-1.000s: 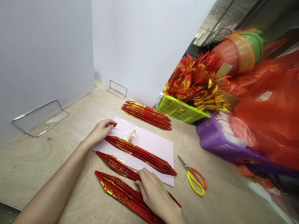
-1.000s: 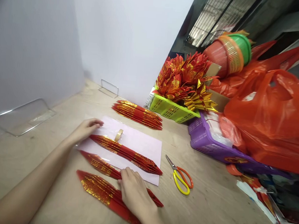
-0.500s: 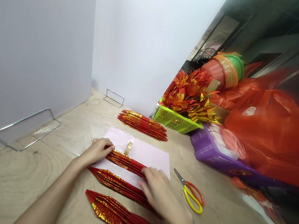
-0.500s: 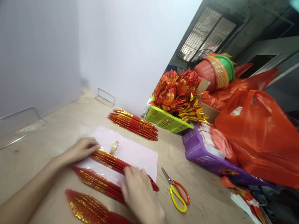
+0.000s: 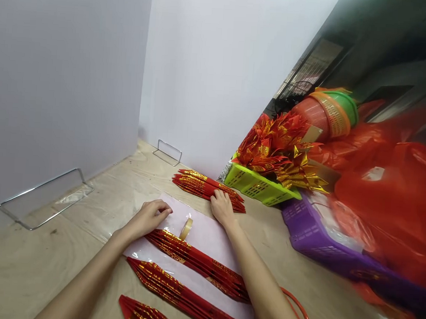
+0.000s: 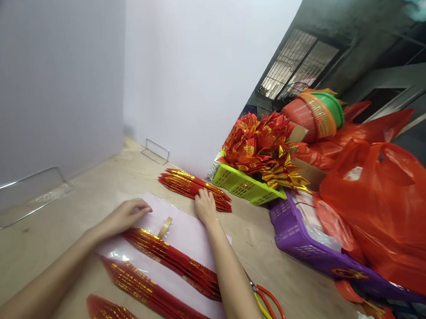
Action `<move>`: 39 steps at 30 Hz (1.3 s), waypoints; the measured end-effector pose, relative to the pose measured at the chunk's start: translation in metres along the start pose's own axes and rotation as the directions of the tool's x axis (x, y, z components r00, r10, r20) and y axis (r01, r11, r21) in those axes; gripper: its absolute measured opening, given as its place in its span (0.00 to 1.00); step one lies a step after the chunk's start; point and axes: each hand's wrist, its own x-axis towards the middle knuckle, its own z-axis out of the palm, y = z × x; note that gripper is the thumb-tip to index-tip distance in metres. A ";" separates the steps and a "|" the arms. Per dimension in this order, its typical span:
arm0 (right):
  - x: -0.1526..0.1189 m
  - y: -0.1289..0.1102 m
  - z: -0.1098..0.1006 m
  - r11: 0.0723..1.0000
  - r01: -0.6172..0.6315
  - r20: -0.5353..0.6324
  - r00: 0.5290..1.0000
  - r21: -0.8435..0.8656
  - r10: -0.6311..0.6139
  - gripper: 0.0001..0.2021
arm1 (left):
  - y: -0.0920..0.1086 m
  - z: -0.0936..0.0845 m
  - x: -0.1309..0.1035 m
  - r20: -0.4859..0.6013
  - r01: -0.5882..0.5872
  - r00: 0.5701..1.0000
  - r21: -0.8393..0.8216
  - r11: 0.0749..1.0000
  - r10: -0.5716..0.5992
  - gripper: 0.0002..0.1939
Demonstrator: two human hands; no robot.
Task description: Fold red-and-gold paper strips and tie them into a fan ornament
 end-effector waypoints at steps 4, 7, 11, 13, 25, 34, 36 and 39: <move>-0.007 0.001 -0.018 1.000 0.017 -0.007 1.000 0.009 -0.017 0.10 | 0.000 0.006 0.028 -0.093 -0.036 0.995 0.035 0.999 0.040 0.17; -0.030 -0.007 -0.031 0.998 0.045 0.024 0.999 0.040 -0.046 0.12 | -0.002 0.009 0.043 -0.129 -0.074 0.988 0.058 0.996 0.081 0.28; -0.067 -0.018 -0.035 0.990 0.086 0.104 0.990 0.108 -0.097 0.10 | -0.008 0.010 0.049 0.017 -0.115 0.993 0.018 0.993 0.115 0.18; -0.075 -0.018 -0.033 0.984 0.095 0.128 0.985 0.153 -0.115 0.08 | -0.010 0.009 0.049 0.105 -0.115 0.988 -0.012 0.993 0.116 0.09; 0.005 0.007 -0.003 0.970 -0.085 0.015 0.996 0.226 0.084 0.07 | 0.001 0.003 0.048 0.277 -0.110 0.949 -0.154 0.982 0.149 0.15; -0.026 0.014 -0.021 0.925 -0.118 0.039 0.993 0.360 0.112 0.12 | -0.014 0.008 0.051 0.260 -0.075 0.957 -0.216 0.973 0.132 0.12; -0.036 0.016 -0.032 0.906 -0.121 0.047 0.993 0.406 0.111 0.11 | -0.014 0.008 0.052 0.261 -0.073 0.956 -0.219 0.973 0.130 0.11; -0.051 0.013 -0.046 0.878 -0.090 0.104 0.994 0.470 0.046 0.07 | -0.014 0.008 0.052 0.265 -0.081 0.954 -0.230 0.970 0.142 0.10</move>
